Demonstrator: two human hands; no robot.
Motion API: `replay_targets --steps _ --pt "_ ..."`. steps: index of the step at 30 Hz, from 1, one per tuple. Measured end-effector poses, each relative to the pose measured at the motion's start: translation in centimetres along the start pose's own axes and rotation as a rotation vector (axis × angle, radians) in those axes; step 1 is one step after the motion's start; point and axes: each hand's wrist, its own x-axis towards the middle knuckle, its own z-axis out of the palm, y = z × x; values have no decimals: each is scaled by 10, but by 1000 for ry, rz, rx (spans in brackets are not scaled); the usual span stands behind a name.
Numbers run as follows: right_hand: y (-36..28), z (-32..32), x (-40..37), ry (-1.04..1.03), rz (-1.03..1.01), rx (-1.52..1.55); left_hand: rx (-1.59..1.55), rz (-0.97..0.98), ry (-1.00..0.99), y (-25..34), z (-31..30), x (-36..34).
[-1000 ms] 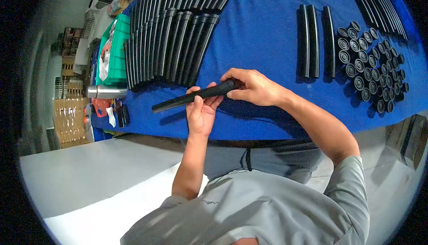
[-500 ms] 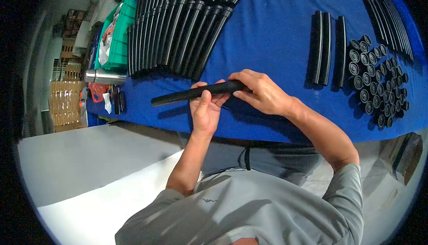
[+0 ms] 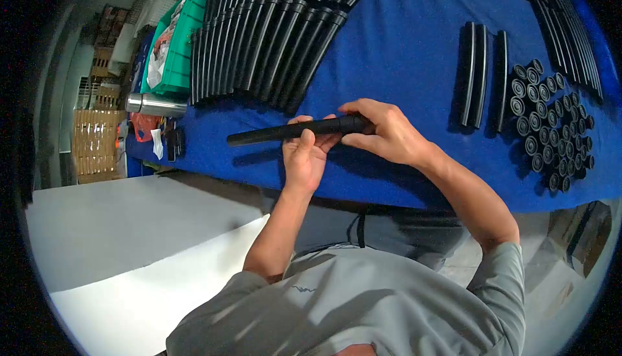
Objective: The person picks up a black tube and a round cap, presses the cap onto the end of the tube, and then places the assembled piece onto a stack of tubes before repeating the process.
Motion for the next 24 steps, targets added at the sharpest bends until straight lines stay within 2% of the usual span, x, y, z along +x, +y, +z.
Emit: replay_targets --steps 2,3,5,8,11,17,20,24 --pt "3 3 0 13 -71 -32 95 29 -62 -4 -3 0" --pt "1 0 0 -14 15 6 143 44 -93 -2 -1 1" --pt "-4 -8 1 -68 183 85 -41 -32 -41 7 2 0" --pt "1 -9 3 -41 250 213 -174 -55 -23 10 -13 1" --pt "3 -6 3 -26 252 279 -194 -40 -42 6 -15 0" --pt "2 -6 1 12 77 58 -135 -13 5 2 -12 -1" --pt "1 -4 0 5 160 110 -128 -8 26 2 -10 -4" --pt "4 -1 1 43 54 75 -145 -10 36 1 -13 -5"
